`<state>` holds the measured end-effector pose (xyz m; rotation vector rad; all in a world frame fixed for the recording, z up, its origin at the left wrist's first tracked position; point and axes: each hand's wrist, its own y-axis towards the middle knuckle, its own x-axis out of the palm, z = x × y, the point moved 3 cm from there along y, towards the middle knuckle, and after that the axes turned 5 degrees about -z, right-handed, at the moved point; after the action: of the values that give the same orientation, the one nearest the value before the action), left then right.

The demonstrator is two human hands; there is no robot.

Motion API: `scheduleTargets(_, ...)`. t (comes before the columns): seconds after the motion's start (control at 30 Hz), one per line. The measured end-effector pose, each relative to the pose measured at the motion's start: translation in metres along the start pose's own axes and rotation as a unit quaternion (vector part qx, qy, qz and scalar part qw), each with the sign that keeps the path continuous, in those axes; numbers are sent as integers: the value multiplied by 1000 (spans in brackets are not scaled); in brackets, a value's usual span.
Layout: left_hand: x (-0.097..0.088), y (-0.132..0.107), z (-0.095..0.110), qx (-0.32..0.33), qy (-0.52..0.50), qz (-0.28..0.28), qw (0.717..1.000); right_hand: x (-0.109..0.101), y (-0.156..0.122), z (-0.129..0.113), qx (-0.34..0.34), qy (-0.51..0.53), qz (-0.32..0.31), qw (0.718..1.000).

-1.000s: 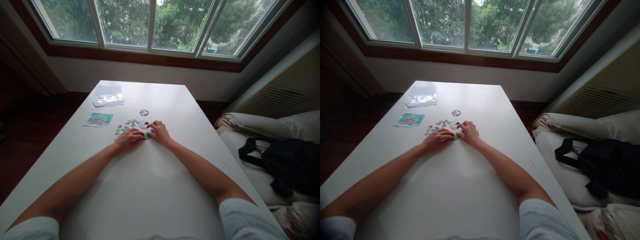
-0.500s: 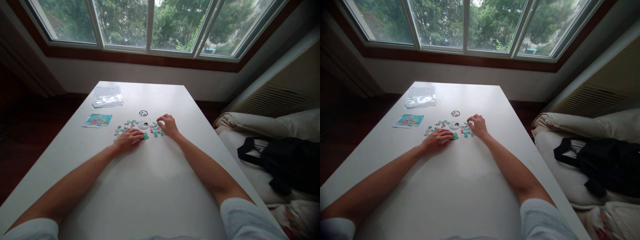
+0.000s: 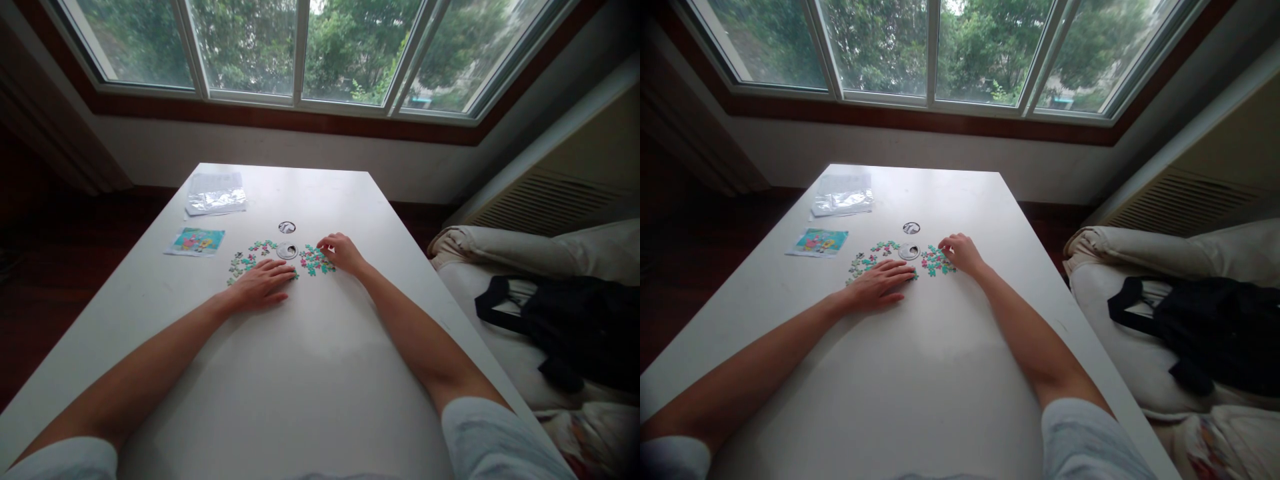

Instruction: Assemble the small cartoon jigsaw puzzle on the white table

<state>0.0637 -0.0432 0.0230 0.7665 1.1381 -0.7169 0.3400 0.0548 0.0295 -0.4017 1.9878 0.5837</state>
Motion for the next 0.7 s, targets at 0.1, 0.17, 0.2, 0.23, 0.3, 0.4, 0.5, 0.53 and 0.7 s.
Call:
scheduleTargets(0.1, 0, 0, 1, 6, -10, 5, 1000, 8, 0, -5, -11, -13, -16, 1000)
scheduleTargets(0.17, -1, 1, 3, 5, -11, 2, 1000, 12, 1, -7, -20, -22, -26, 999)
scheduleTargets(0.2, -1, 1, 4, 5, -10, 1, 1000, 13, 1, -9, -24, -26, -31, 999)
scheduleTargets(0.23, -2, 1, 5, 7, -8, 1, 1000, 14, 1, -10, -28, -31, -34, 999)
scheduleTargets(0.3, -4, 2, 6, 10, -5, 10, 1000, 16, 1, -12, -33, -40, -39, 998)
scheduleTargets(0.4, -7, 2, 5, -1, 4, 43, 999, 17, 1, -14, -27, -50, -37, 998)
scheduleTargets(0.5, -9, 1, 1, -27, 16, 73, 997, 18, 2, -12, -16, -53, -33, 998)
scheduleTargets(0.53, -9, 1, -1, -35, 20, 81, 996, 18, 2, -10, -11, -53, -31, 998)
scheduleTargets(0.7, -9, -1, -5, -46, 29, 85, 995, 17, 2, -1, 19, -41, -24, 999)
